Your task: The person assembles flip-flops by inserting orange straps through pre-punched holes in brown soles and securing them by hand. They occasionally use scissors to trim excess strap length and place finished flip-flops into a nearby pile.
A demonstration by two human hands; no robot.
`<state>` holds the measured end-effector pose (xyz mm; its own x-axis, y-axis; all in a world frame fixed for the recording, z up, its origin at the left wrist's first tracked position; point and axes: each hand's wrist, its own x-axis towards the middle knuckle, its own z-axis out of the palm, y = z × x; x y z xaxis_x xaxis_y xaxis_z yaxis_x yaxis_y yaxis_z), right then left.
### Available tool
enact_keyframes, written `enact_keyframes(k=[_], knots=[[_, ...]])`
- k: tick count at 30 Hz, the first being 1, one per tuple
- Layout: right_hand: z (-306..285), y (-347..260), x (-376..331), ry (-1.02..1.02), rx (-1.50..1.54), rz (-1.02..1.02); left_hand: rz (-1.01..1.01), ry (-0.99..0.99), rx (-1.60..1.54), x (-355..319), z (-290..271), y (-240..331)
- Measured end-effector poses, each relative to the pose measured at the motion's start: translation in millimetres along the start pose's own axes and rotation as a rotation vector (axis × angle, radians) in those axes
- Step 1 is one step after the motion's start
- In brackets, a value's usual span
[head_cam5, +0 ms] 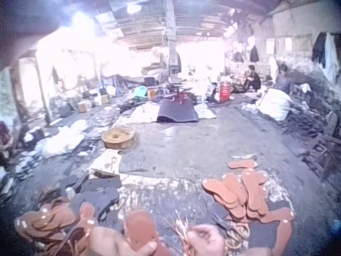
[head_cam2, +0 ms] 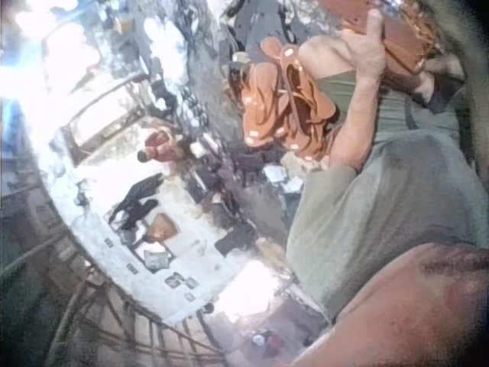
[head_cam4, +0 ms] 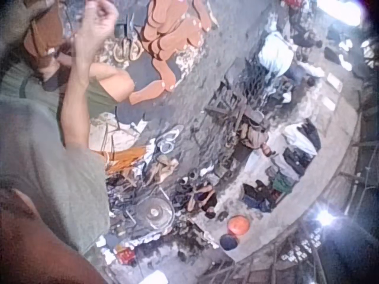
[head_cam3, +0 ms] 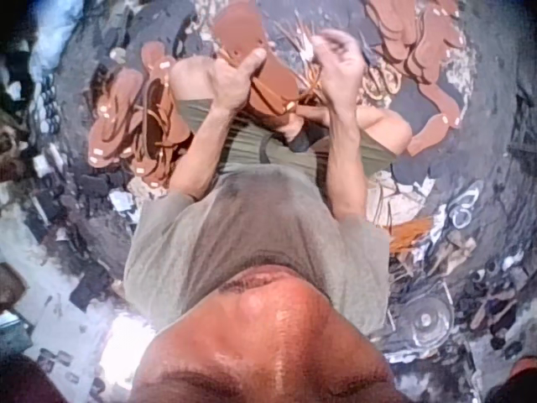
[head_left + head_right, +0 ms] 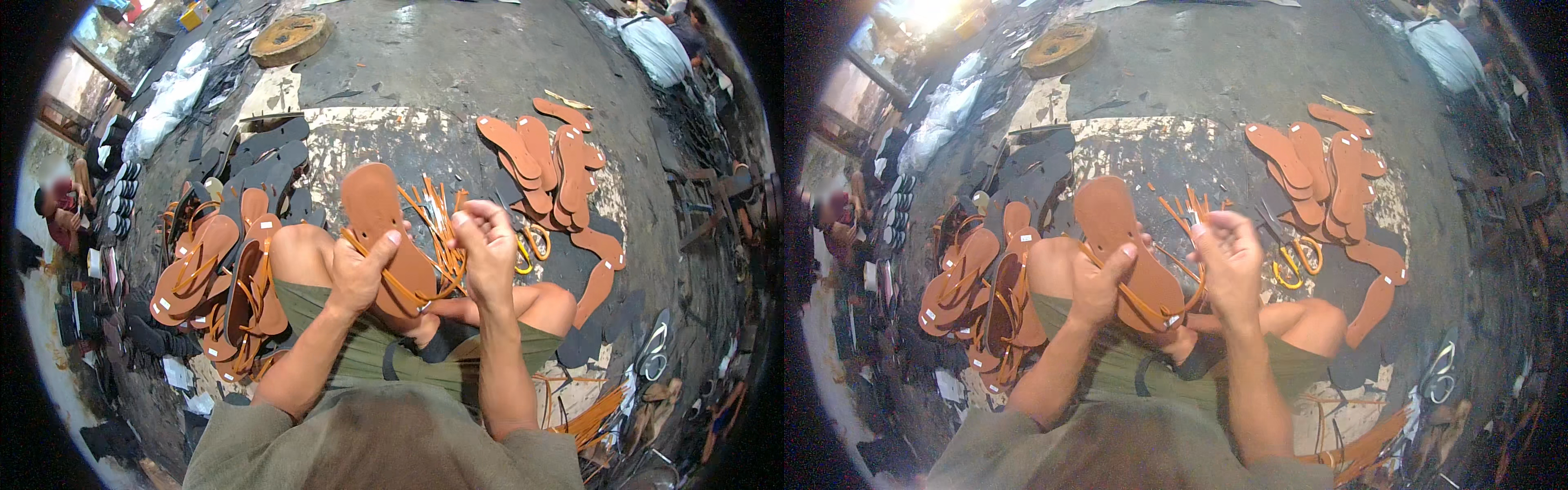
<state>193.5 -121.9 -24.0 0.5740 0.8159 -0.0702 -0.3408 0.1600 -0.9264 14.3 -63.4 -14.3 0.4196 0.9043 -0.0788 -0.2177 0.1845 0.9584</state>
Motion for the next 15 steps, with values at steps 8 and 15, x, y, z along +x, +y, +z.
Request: enact_keyframes(k=[8,15], knots=[[35.9,-31.0,-31.5,-0.175,-0.794,-0.31,0.175,0.018,0.198,-10.6,2.4,1.2],[39.5,-24.0,-31.9,-0.084,-0.758,-0.47,0.189,0.011,0.246,-14.8,1.8,-2.4]])
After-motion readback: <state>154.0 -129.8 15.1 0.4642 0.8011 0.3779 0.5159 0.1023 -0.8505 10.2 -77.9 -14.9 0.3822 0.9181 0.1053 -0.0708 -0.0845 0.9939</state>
